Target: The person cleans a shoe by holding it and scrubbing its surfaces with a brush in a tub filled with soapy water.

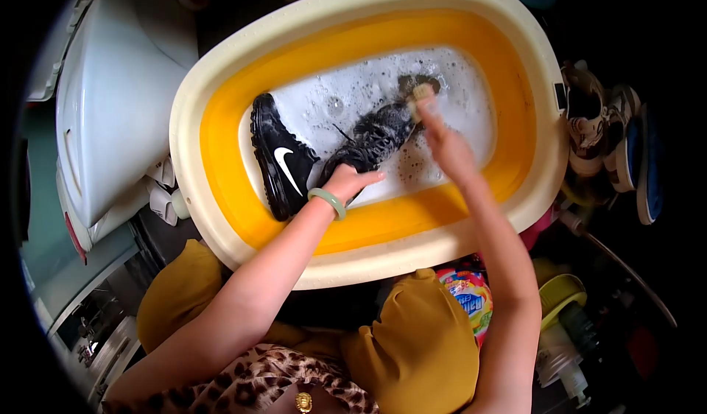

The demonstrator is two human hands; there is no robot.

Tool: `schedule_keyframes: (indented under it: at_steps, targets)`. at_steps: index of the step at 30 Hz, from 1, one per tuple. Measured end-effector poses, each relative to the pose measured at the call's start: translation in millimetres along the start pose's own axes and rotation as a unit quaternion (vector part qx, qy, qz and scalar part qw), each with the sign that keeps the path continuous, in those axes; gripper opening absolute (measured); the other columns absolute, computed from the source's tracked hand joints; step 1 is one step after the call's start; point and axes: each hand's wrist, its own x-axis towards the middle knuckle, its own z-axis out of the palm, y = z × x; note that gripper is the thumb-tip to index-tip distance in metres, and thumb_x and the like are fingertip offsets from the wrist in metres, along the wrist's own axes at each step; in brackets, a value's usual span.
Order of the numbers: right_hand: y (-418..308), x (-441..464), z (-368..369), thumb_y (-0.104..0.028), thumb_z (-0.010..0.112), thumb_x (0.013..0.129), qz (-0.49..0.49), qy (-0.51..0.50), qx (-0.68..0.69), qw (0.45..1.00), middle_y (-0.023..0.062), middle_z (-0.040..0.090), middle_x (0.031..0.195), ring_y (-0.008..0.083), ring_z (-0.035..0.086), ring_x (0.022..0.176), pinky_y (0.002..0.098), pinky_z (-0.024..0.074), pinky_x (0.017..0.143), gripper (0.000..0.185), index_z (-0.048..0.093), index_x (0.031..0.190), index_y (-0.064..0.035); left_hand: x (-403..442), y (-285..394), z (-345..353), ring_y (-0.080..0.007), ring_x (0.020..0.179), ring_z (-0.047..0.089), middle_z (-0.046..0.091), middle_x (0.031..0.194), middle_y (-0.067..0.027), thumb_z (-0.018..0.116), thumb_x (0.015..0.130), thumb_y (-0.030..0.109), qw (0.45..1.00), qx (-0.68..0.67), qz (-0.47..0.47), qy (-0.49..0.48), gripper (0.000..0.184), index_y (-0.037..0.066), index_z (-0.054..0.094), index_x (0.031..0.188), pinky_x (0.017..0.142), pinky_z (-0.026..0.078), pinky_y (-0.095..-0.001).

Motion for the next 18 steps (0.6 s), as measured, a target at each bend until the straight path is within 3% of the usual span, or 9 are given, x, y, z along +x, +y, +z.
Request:
schedule_keyframes:
  at_steps: [1,2,3,4,6,11,14,15,18]
  targets:
    - [5.9,17.1,-11.5,-0.021,0.047,0.094,0.067,-0.018,-0.038,0.997,0.0238,0.065,0.089,0.0357,0.065,0.079,0.0459,0.0484,0.073,0.056,0.025,0.144,-0.0326,-0.6,-2.1,4.9,-0.0300,0.112,0.054,0.058,0.121,-0.0177,0.068,0.079,0.025,0.954,-0.297,-0.013,-0.028,0.050,0.000,0.055,0.120,0.099,0.039,-0.0365]
    - [-10.9,23.0,-29.5,-0.022,0.047,0.094,0.121,-0.008,0.001,0.993,0.0272,0.064,0.089,0.0388,0.064,0.077,0.0484,0.0478,0.069,0.061,0.017,0.146,-0.0278,-1.9,-1.6,8.6,-0.0265,0.113,0.054,0.058,0.121,-0.0144,0.067,0.081,0.021,0.821,-0.569,-0.024,-0.049,0.047,0.000,0.055,0.121,0.100,0.038,-0.0355]
    - [41.5,47.4,-13.8,-0.026,0.043,0.095,0.028,0.080,-0.040,0.996,0.0276,0.064,0.088,0.0422,0.062,0.076,0.0502,0.0472,0.068,0.059,0.015,0.146,-0.0190,-6.0,7.7,5.8,-0.0242,0.114,0.052,0.057,0.122,-0.0113,0.063,0.084,0.018,0.716,-0.695,-0.059,-0.026,0.043,0.003,0.052,0.123,0.101,0.038,-0.0358]
    - [39.5,49.0,-8.6,-0.026,0.043,0.095,0.025,0.081,-0.039,0.996,0.0276,0.064,0.088,0.0422,0.062,0.076,0.0502,0.0472,0.068,0.059,0.015,0.146,-0.0190,-8.4,9.1,5.6,-0.0242,0.114,0.052,0.057,0.122,-0.0113,0.063,0.084,0.018,0.717,-0.695,-0.057,-0.024,0.043,0.003,0.052,0.123,0.101,0.038,-0.0358]
    - [31.6,50.3,1.6,-0.029,0.039,0.095,0.125,0.128,-0.128,0.975,0.0280,0.063,0.088,0.0439,0.062,0.078,0.0498,0.0470,0.069,0.061,0.010,0.146,-0.0136,-9.4,9.1,5.8,-0.0256,0.115,0.051,0.055,0.124,-0.0119,0.061,0.085,0.017,0.562,-0.826,-0.038,0.005,0.044,0.002,0.049,0.125,0.100,0.039,-0.0374]
    - [18.0,4.1,16.3,-0.023,0.045,0.093,0.088,-0.055,0.083,0.991,0.0236,0.064,0.095,0.0382,0.063,0.080,0.0430,0.0488,0.071,0.058,0.021,0.146,-0.0132,-5.4,4.5,18.7,-0.0269,0.111,0.053,0.058,0.120,-0.0109,0.059,0.085,0.017,0.563,-0.821,-0.086,0.036,0.039,0.002,0.052,0.121,0.097,0.042,-0.0402]
    - [-50.2,-40.0,-21.0,-0.010,0.051,0.091,0.081,-0.041,0.114,0.989,0.0203,0.064,0.106,0.0241,0.065,0.089,0.0346,0.0491,0.075,0.057,0.031,0.144,-0.0171,-2.3,10.4,14.2,-0.0263,0.109,0.055,0.059,0.118,-0.0111,0.059,0.086,0.017,0.574,-0.815,-0.079,-0.016,0.038,0.002,0.053,0.120,0.096,0.043,-0.0401]
    - [-35.7,-50.8,4.6,-0.010,0.052,0.091,-0.153,0.041,0.102,0.982,0.0185,0.065,0.108,0.0215,0.065,0.093,0.0359,0.0494,0.078,0.057,0.032,0.144,-0.0198,0.6,15.3,15.5,-0.0258,0.105,0.057,0.060,0.114,-0.0112,0.058,0.087,0.018,0.583,-0.808,-0.079,-0.002,0.035,0.003,0.054,0.118,0.096,0.043,-0.0399]
    - [-79.1,-83.6,12.7,-0.003,0.051,0.089,-0.112,-0.180,0.011,0.977,0.0169,0.059,0.122,0.0241,0.061,0.106,0.0336,0.0464,0.089,0.059,0.037,0.141,-0.0268,9.9,22.3,9.5,-0.0251,0.111,0.055,0.058,0.120,-0.0100,0.054,0.092,0.033,0.560,-0.798,-0.216,0.049,0.040,0.004,0.054,0.120,0.097,0.043,-0.0398]
